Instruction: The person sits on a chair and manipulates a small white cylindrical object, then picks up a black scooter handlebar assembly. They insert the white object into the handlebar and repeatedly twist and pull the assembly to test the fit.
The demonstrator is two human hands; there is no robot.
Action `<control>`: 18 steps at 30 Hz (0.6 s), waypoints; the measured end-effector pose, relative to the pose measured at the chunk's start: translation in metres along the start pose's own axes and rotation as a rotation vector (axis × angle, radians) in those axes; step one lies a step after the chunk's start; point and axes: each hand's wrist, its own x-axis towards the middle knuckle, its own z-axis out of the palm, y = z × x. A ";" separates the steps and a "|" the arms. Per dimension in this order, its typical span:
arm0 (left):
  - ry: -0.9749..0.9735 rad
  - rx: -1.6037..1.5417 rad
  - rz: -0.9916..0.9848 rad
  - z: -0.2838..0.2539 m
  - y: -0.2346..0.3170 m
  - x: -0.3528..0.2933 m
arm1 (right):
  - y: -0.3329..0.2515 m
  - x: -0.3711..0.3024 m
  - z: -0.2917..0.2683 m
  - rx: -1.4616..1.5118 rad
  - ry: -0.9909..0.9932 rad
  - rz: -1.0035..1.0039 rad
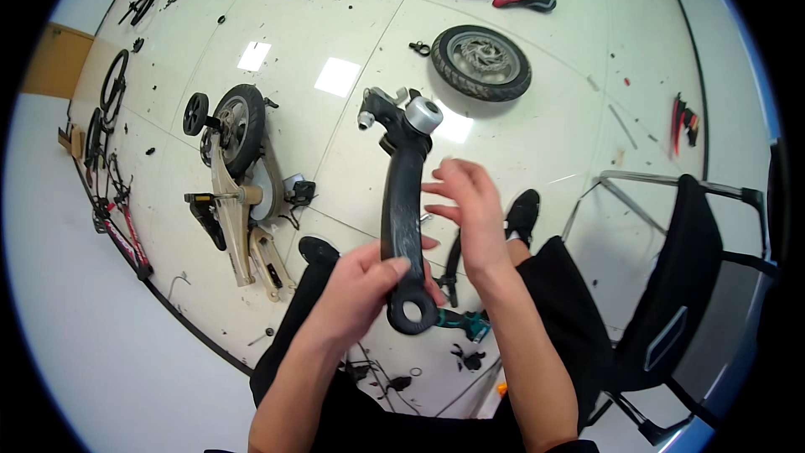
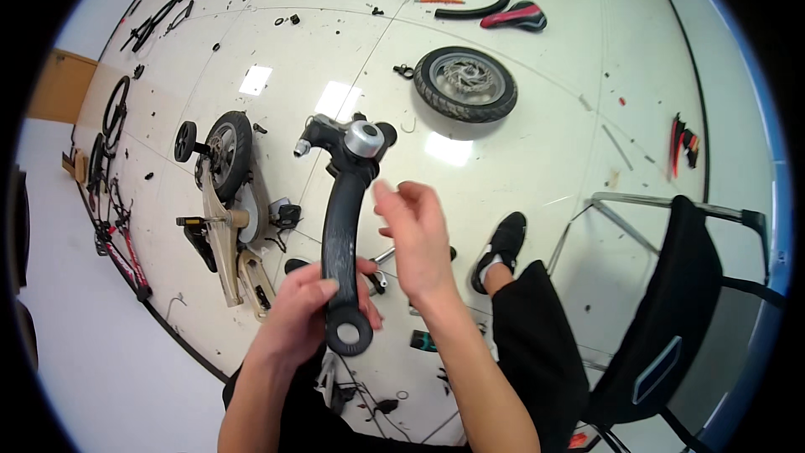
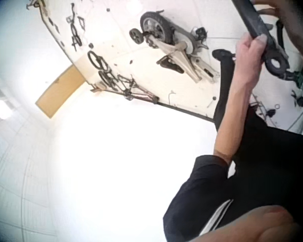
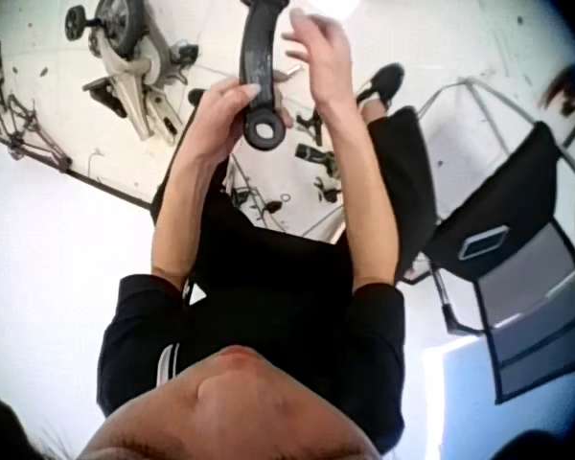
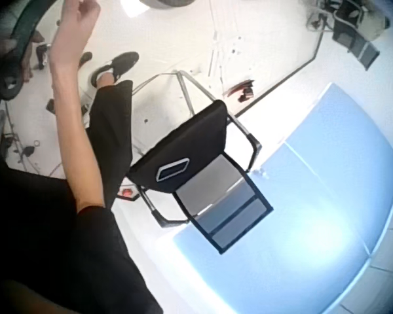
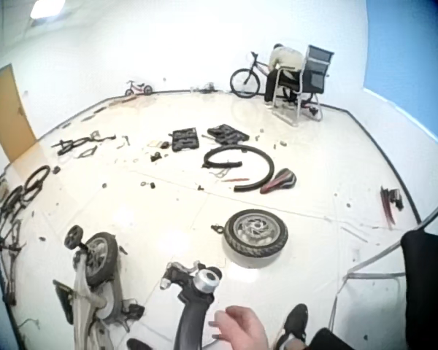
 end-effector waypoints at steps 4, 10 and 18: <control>-0.191 -0.076 0.066 -0.009 0.000 0.001 | -0.021 -0.039 -0.006 0.073 -0.503 0.120; -0.102 0.016 0.082 -0.006 -0.009 0.004 | -0.004 -0.048 0.007 0.190 -0.346 0.057; 0.029 -0.097 0.051 -0.002 -0.026 0.033 | 0.009 -0.014 0.004 0.099 -0.145 0.160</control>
